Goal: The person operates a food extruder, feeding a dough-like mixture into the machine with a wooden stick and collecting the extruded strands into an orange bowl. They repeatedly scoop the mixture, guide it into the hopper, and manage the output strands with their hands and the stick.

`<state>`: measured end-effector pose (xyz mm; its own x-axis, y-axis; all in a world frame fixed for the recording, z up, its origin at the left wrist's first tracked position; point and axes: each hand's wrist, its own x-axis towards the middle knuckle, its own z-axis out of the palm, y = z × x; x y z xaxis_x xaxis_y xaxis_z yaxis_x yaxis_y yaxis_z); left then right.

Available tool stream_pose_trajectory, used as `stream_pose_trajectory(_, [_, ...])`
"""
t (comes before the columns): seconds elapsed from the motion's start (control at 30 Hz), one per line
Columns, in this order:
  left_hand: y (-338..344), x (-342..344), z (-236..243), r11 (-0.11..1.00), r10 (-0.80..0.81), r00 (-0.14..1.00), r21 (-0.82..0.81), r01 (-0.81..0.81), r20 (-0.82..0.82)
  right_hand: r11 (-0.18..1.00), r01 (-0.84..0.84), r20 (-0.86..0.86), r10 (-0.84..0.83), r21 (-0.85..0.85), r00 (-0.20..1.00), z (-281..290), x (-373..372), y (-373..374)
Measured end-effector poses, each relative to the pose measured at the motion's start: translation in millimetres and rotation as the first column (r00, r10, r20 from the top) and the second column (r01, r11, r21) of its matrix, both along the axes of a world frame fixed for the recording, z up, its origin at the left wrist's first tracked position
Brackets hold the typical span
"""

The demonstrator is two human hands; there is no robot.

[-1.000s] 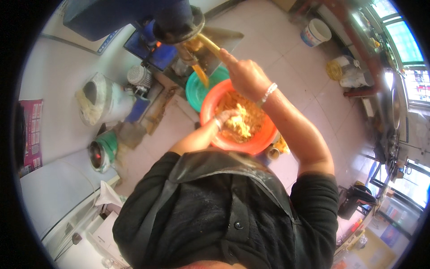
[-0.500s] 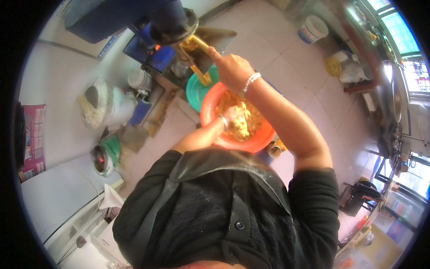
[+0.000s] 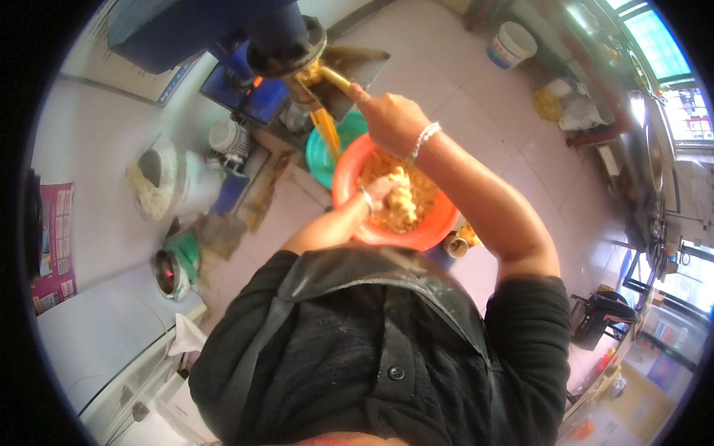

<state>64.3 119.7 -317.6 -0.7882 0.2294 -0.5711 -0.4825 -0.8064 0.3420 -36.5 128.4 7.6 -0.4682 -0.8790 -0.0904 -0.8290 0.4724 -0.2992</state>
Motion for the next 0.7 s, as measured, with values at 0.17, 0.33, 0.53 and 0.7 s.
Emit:
stream_pose_trajectory(0.17, [0,7,18,0.994,-0.075,0.997,-0.074,0.076,0.009,0.999,-0.037,-0.01,0.038,0.029,0.999,4,1,-5])
stream_pose_trajectory(0.33, [-8,9,39,0.966,-0.102,0.994,0.241,0.089,0.044,0.998,-0.052,-0.005,0.053,0.043,0.999,6,-1,-9])
stream_pose_trajectory(0.53, [-2,9,28,0.983,-0.003,0.992,0.182,0.026,-0.125,0.998,-0.055,0.017,0.055,0.015,0.998,8,1,-16])
stream_pose_trajectory(0.7, [10,5,14,0.991,0.098,0.987,-0.073,-0.108,-0.13,0.999,-0.031,-0.006,0.032,0.018,0.999,3,1,-18])
